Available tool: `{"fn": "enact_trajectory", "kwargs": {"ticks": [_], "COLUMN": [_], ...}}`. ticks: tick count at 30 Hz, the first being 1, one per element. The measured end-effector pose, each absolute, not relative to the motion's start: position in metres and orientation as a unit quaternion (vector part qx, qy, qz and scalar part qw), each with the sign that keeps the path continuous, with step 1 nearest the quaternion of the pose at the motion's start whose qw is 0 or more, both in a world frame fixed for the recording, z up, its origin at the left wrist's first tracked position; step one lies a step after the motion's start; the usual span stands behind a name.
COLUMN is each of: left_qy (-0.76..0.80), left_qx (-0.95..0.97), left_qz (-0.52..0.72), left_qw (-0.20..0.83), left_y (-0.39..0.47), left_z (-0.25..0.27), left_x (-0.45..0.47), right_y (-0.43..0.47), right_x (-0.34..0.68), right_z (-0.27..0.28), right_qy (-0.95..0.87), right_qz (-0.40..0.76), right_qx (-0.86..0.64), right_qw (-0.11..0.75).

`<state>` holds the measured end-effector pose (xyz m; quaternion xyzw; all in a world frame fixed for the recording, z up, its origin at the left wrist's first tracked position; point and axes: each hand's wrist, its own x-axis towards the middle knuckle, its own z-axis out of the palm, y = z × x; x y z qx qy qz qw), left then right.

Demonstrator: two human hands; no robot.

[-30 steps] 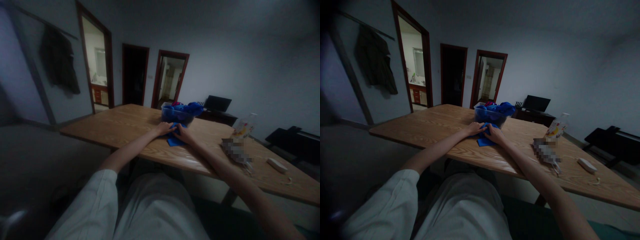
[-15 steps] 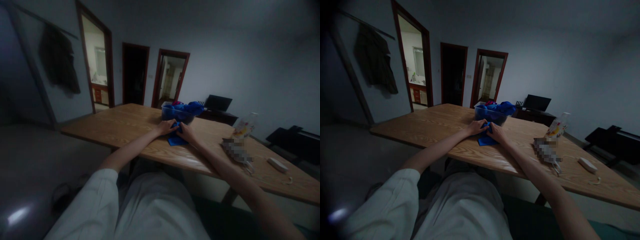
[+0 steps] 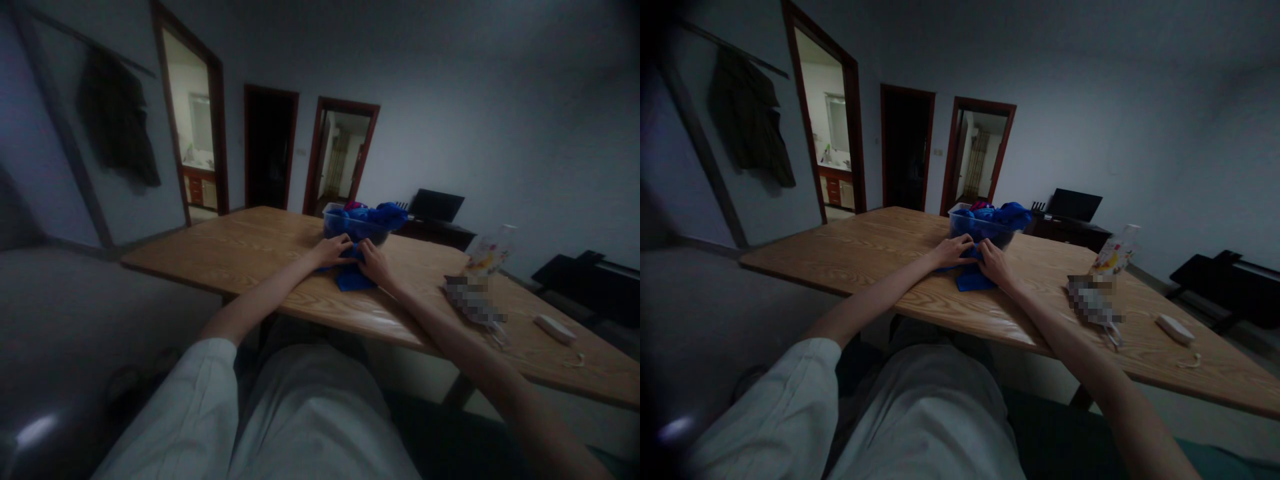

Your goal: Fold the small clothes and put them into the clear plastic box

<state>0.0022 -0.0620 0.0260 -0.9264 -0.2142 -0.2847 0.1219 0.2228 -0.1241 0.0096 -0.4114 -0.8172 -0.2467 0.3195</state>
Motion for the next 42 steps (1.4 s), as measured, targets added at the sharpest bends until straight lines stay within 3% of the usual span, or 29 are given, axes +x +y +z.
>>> {"fn": "enact_trajectory", "kwargs": {"ticks": [13, 17, 27, 34, 42], "left_qy": [-0.196, -0.189, -0.192, -0.202, -0.194], "left_qx": [-0.936, -0.929, -0.911, -0.904, -0.905], "left_qz": [-0.242, -0.28, -0.348, -0.363, -0.371], "left_qw": [0.166, 0.15, 0.114, 0.102, 0.072], "left_y": [-0.059, -0.062, -0.083, -0.087, -0.082], "left_z": [0.026, 0.03, 0.039, 0.042, 0.042], "left_x": [0.002, 0.0, -0.001, 0.002, 0.001], "right_y": [-0.141, -0.145, -0.118, -0.11, -0.105], "right_x": [0.213, 0.209, 0.228, 0.244, 0.241], "right_z": [0.023, 0.03, 0.006, 0.007, -0.001], "right_qy": [-0.859, -0.838, -0.771, -0.745, -0.735], "right_qz": [-0.184, -0.143, 0.145, 0.265, 0.216], "right_qx": [-0.357, -0.369, -0.457, -0.469, -0.498], "right_qw": [0.318, 0.375, 0.419, 0.393, 0.406]}}
